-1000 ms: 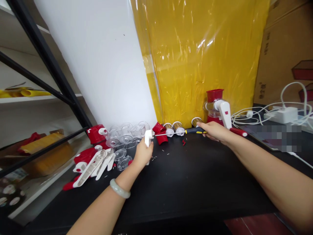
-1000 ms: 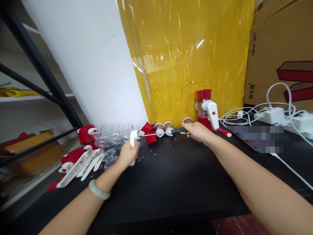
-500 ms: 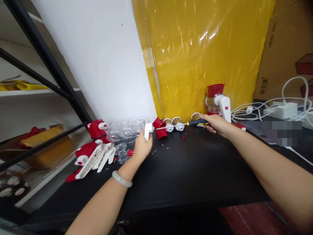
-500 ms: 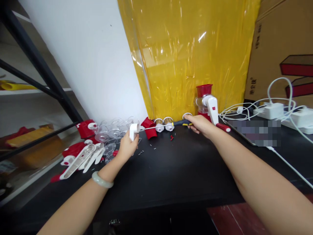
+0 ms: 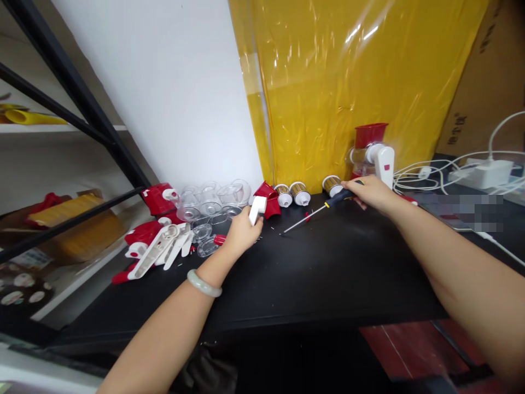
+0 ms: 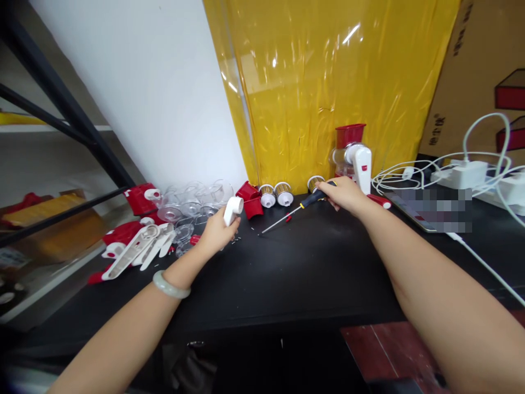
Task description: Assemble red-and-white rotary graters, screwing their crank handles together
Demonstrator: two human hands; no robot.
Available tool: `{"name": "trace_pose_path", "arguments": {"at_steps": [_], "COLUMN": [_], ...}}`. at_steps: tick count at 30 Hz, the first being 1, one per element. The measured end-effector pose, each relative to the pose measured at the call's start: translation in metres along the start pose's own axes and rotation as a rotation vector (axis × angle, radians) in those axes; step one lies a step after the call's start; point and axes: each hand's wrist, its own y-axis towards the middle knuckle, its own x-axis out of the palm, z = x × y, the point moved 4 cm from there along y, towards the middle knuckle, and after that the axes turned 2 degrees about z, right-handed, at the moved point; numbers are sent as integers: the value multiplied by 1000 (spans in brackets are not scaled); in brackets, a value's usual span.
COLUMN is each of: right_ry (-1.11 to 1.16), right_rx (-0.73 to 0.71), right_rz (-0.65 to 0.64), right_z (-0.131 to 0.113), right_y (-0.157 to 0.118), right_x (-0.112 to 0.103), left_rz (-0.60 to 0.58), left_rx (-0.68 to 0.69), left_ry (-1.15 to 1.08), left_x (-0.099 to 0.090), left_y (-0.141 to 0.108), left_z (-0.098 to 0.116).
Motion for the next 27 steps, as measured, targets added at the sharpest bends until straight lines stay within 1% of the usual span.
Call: {"name": "trace_pose_path", "arguments": {"at_steps": [4,7,9,12,14,16,20,27], "right_ry": [19,45,108,218,257,281,328,353], "right_rx": [11,37,53,62,64,64,59,65], "right_rz": [7,26,46,68,76,81,85,70], "right_z": [5,7,7,5,2,1,1,0], "right_y": [3,5,4,3,1,0,0,0], "right_x": [0,0,-1,-2,-2,-2,0,1], "left_rz": [-1,-14,-36,-82,-79,-52,-21,-53], "left_rx": [36,40,34,0,-15,-18,-27,-23], "left_ry": [22,-46,-172,-418,-531,-591,-627,-632], "left_x": [-2,-2,0,6,8,9,9,10], "left_y": [-2,-4,-5,-4,-3,-1,0,-3], "left_z": [6,10,11,9,7,6,6,9]}}
